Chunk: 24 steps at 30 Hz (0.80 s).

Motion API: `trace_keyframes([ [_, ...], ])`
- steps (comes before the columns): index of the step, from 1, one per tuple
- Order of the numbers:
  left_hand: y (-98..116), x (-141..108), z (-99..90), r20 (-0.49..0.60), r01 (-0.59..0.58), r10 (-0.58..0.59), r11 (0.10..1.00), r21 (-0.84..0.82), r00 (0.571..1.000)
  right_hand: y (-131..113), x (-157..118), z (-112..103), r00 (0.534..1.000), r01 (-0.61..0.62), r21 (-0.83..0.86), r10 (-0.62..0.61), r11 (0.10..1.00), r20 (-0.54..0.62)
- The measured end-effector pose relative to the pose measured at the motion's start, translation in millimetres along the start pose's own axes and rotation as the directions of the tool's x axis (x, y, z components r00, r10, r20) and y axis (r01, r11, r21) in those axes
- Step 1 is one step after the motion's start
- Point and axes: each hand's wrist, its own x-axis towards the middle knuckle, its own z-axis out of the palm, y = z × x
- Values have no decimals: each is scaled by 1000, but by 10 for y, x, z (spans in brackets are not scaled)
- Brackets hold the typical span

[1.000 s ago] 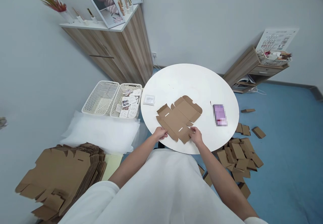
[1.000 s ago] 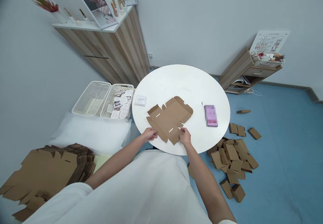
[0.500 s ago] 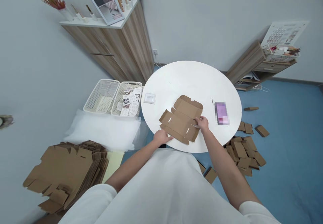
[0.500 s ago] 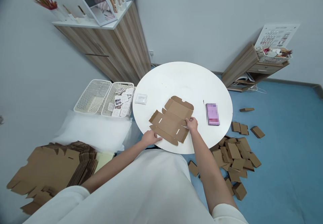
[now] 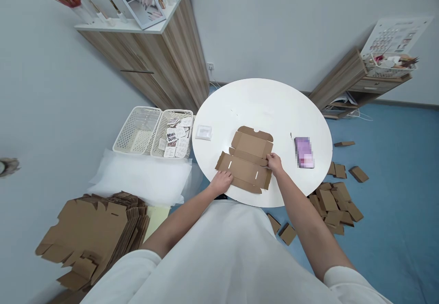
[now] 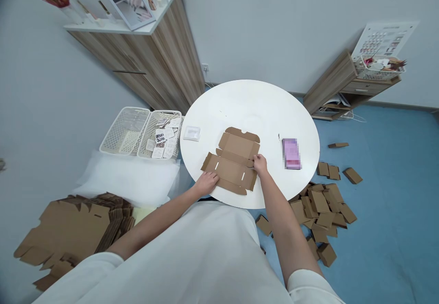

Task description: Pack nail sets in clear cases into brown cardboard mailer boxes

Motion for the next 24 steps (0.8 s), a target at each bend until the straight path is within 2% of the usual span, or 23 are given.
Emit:
trace_keyframes([
  [4, -44, 16, -74, 2, 23, -23, 999, -44, 1000, -76, -20, -43, 997, -69, 93, 64, 993, 51],
  [10, -115, 127, -222, -159, 48, -57, 997, -58, 986, -211, -53, -125, 988, -94, 134, 76, 986, 136],
  [12, -132, 195, -278, -176, 69, -75, 997, -42, 981, -239, -69, -141, 985, -96, 125, 76, 988, 157],
  [16, -189, 327, -353, -128, 47, -48, 999, -4, 991, -267, -98, -155, 980, -90, 95, 71, 991, 186],
  [22, -258, 451, -351, -48, -15, 15, 1000, 2, 999, -276, -121, -154, 976, -55, 15, 51, 998, 213],
  [24, -252, 462, -348, -47, -9, 9, 1000, -7, 999, -296, -165, -156, 987, -11, -62, 21, 998, 159],
])
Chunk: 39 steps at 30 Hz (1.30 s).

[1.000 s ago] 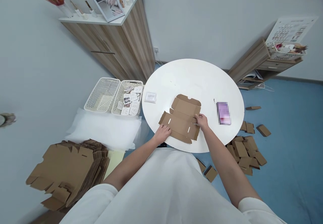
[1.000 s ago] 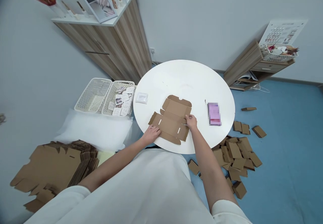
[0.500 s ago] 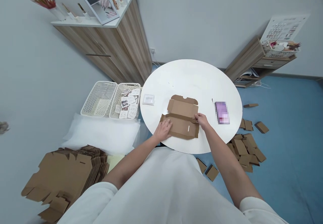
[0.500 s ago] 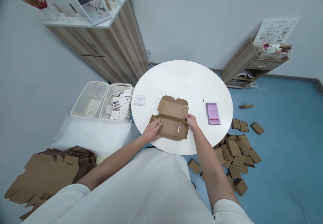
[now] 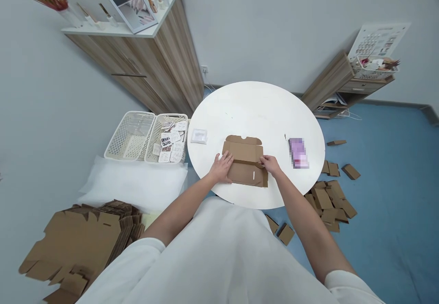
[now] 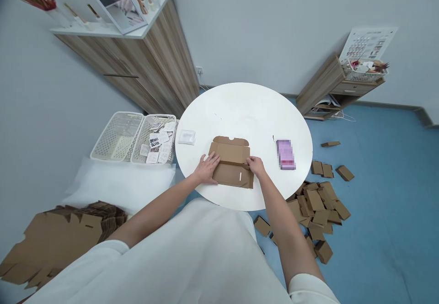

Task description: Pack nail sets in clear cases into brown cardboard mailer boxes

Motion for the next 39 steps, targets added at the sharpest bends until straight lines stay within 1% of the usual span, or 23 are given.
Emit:
trace_keyframes([
  [2, 18, -5, -2, -5, 16, -16, 1000, -7, 1000, -28, -83, 16, 984, 107, -212, -134, 971, -117],
  [3, 30, -10, -4, -8, 26, -26, 1000, -8, 1000, -40, -138, 30, 959, 189, -358, -250, 914, -133],
  [4, 43, -15, -7, -13, 33, -33, 999, -6, 999, -48, -196, 49, 925, 284, -500, -371, 818, -83],
  [5, 56, -19, -9, -21, 38, -38, 999, -2, 999, -49, -255, 73, 886, 390, -602, -462, 697, 39],
  [6, 70, -20, -13, -31, 41, -40, 999, 2, 999, -42, -308, 101, 843, 489, -658, -504, 573, 188],
  [7, 84, -19, -18, -42, 42, -42, 999, 7, 998, -29, -353, 132, 802, 562, -686, -507, 461, 316],
  [8, 97, -16, -24, -51, 45, -45, 999, 8, 998, -9, -387, 164, 774, 602, -706, -489, 373, 402],
  [9, 110, -14, -31, -59, 48, -48, 999, 5, 997, 13, -408, 196, 764, 614, -727, -466, 307, 447],
  [12, 134, -48, -42, -90, 72, -75, 997, -33, 993, 79, -404, 274, 784, 570, -793, -432, 216, 446],
  [14, 131, -135, -12, -133, 158, -171, 982, -98, 976, 110, -375, 302, 793, 549, -811, -432, 203, 429],
  [15, 122, -201, 22, -154, 244, -267, 958, -151, 951, 123, -360, 309, 793, 549, -811, -435, 204, 427],
  [16, 110, -278, 68, -164, 346, -384, 912, -218, 909, 134, -348, 314, 790, 554, -806, -438, 208, 429],
  [18, 81, -445, 190, -123, 538, -618, 752, -380, 777, 158, -330, 317, 784, 568, -792, -442, 225, 437],
  [19, 67, -521, 258, -77, 568, -667, 683, -460, 741, 170, -323, 317, 782, 573, -784, -444, 238, 437],
  [22, 41, -640, 434, 4, 479, -627, 591, -649, 779, 201, -302, 316, 781, 585, -760, -449, 282, 434],
  [23, 39, -636, 472, 9, 457, -627, 557, -694, 779, 206, -295, 314, 779, 591, -750, -450, 295, 437],
  [24, 40, -613, 497, 11, 451, -651, 514, -730, 759, 209, -288, 312, 776, 599, -740, -451, 307, 441],
  [27, 58, -483, 503, 7, 465, -756, 396, -792, 654, 204, -272, 304, 765, 623, -708, -451, 333, 461],
  [28, 70, -438, 490, -9, 457, -772, 386, -802, 636, 200, -270, 305, 762, 628, -700, -452, 340, 464],
  [29, 86, -398, 473, -29, 440, -773, 392, -808, 634, 195, -271, 308, 759, 633, -693, -453, 344, 468],
  [32, 171, -317, 428, -84, 380, -739, 436, -816, 669, 182, -282, 338, 756, 638, -683, -457, 355, 469],
  [36, 322, -274, 403, -104, 379, -740, 453, -807, 664, 176, -301, 390, 770, 620, -692, -458, 370, 444],
  [39, 374, -270, 396, -78, 396, -737, 445, -803, 671, 181, -304, 403, 760, 630, -685, -468, 365, 450],
])
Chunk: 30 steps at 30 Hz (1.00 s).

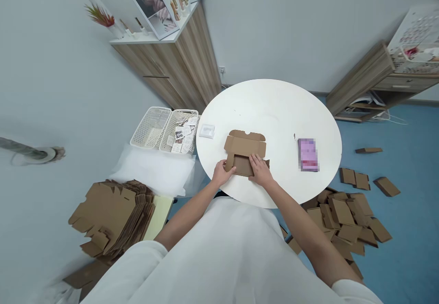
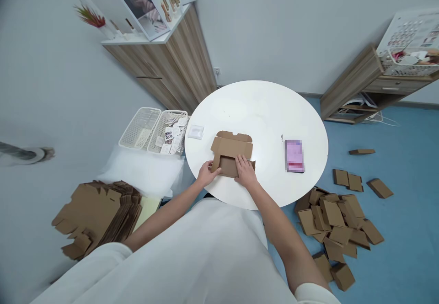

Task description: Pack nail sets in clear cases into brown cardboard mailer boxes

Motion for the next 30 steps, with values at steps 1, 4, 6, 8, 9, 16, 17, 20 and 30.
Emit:
trace_keyframes([
  [1, 2, 2, -2, 7, 14, -14, 1000, 4, 1000, 2, -1, 1, 1000, 10, -2, -10, 1000, 2],
  [4, 1, 45, -19, 13, 63, -64, 997, 54, 998, 10, -5, -1, 999, 42, -12, -42, 999, 11],
  [6, 5, 84, -33, 12, 84, -86, 990, 112, 996, 13, -8, -6, 998, 62, -19, -62, 998, 15],
  [8, 16, 112, -45, 14, 92, -95, 982, 166, 995, 18, -10, -14, 997, 76, -22, -75, 997, 18],
  [9, 22, 118, -52, 17, 92, -97, 978, 187, 995, 21, -10, -20, 997, 81, -21, -80, 996, 22],
  [16, 28, 84, -73, 46, 84, -103, 947, 309, 994, 44, -23, -45, 990, 124, -8, -124, 992, 68],
  [17, 29, 85, -66, 42, 83, -103, 938, 337, 994, 43, -30, -46, 989, 128, -8, -127, 992, 72],
  [20, 50, 106, -32, 12, 98, -112, 905, 415, 994, 34, -55, -50, 988, 132, -10, -131, 991, 76],
  [30, 129, -3, -184, 151, -162, 117, 927, 338, 982, 57, -73, -51, 988, 140, -32, -138, 990, 65],
])
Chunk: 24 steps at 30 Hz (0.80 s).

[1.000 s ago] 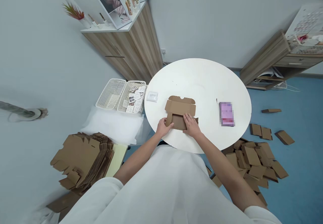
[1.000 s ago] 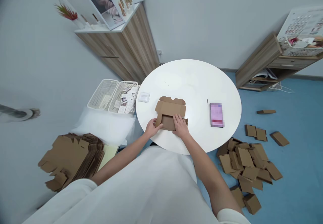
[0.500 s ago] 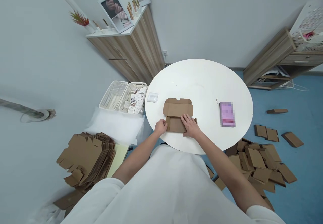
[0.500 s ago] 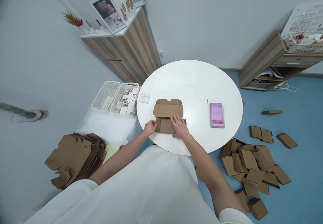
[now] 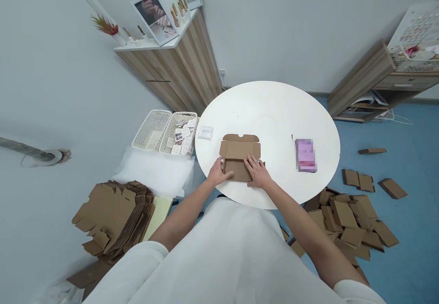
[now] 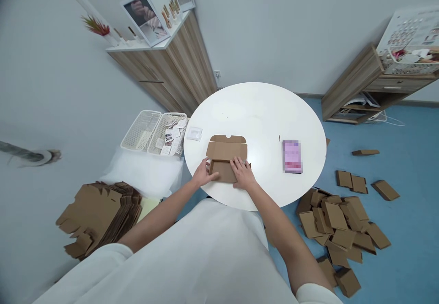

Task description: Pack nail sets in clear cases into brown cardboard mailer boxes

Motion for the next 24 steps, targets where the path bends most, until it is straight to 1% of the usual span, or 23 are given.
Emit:
trace_keyframes([
  [2, -1, -10, -58, 97, -119, 115, 992, 43, 989, 5, 0, 3, 1000, 2, -3, -2, 1000, -2],
  [3, 4, 0, -79, 147, -146, 133, 986, 77, 980, 4, 0, 3, 1000, 1, -6, -1, 1000, -2],
  [5, 23, 38, -102, 215, -140, 109, 981, 131, 971, -3, 3, -4, 1000, 4, -13, -4, 1000, 2],
  [9, 75, 103, -90, 240, -97, 62, 985, 139, 969, 23, -20, -54, 1000, 10, -5, -10, 1000, -16],
  [11, 95, 106, -79, 237, -94, 60, 986, 135, 970, 89, -76, -83, 996, -51, 45, 54, 998, -76],
  [12, 102, 102, -74, 236, -93, 60, 987, 133, 970, 135, -121, -90, 985, -108, 97, 119, 989, -123],
  [13, 109, 96, -69, 236, -91, 58, 988, 129, 970, 187, -176, -87, 964, -176, 171, 205, 969, -170],
  [14, 115, 91, -64, 235, -86, 55, 989, 120, 970, 239, -238, -74, 931, -246, 268, 304, 932, -204],
  [15, 122, 87, -59, 233, -79, 52, 991, 109, 971, 287, -305, -51, 889, -306, 382, 405, 872, -214],
  [16, 130, 85, -51, 228, -73, 49, 993, 96, 972, 326, -372, -18, 851, -348, 500, 491, 793, -188],
  [17, 140, 85, -42, 223, -68, 47, 994, 84, 974, 353, -433, 20, 824, -371, 614, 552, 697, -130],
  [19, 168, 92, -21, 214, -67, 51, 995, 69, 975, 370, -523, 95, 813, -365, 774, 582, 518, -6],
  [20, 185, 97, -12, 213, -72, 56, 995, 67, 975, 362, -547, 122, 816, -354, 818, 578, 454, 33],
  [21, 203, 102, -3, 215, -80, 63, 994, 70, 975, 349, -557, 137, 819, -345, 844, 571, 411, 57],
  [22, 222, 107, 4, 218, -88, 70, 993, 75, 973, 332, -555, 140, 822, -338, 854, 566, 395, 64],
  [23, 241, 111, 10, 221, -95, 76, 992, 78, 972, 313, -544, 130, 826, -334, 851, 561, 406, 56],
  [24, 259, 115, 15, 222, -101, 82, 992, 77, 972, 294, -529, 112, 829, -333, 835, 558, 439, 37],
])
